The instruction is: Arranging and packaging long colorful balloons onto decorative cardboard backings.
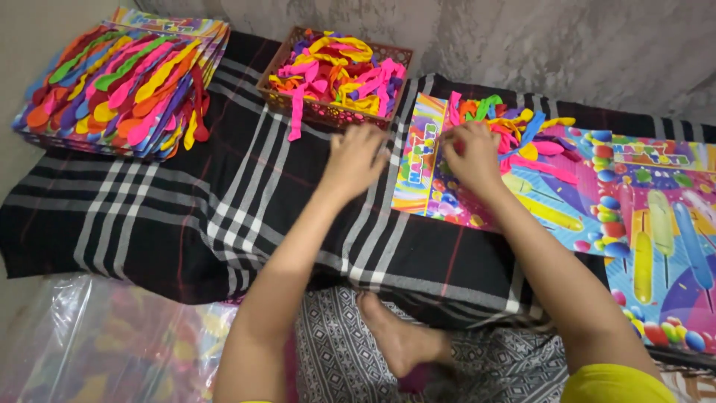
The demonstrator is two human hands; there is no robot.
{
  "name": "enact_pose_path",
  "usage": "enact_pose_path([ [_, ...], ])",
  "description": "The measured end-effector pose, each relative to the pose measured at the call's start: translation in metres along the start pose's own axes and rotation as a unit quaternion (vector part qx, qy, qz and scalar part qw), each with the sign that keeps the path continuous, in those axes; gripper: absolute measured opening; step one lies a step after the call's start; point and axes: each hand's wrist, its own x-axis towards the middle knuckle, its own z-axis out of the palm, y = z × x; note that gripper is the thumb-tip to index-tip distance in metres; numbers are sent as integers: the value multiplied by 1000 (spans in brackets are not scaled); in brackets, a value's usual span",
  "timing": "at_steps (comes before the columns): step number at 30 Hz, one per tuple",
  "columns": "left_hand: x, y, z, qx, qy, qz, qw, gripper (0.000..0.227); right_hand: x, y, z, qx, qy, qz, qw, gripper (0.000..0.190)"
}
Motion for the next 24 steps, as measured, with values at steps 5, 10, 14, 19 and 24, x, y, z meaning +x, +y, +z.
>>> enact_pose_path([
  [5, 42, -46, -10, 11, 92, -56, 994, 22, 65, -12, 18, 75, 32, -28, 996, 10],
  [10, 83, -89, -1, 13, 70, -129, 989, 14, 120, -32, 57, 128, 44, -64, 989, 12],
  [14, 109, -108, 9, 2, -56, -195, 979, 19, 153, -42, 96, 107, 4, -84, 991, 13],
  [19, 121, -113, 10, -7, -97, -252, 963, 20, 168, -44, 121, 58, -77, -50, 994, 18],
  [24, 116, -118, -8, -68, -94, -238, 964, 14, 170, -24, 134, 27, -83, -35, 996, 18],
])
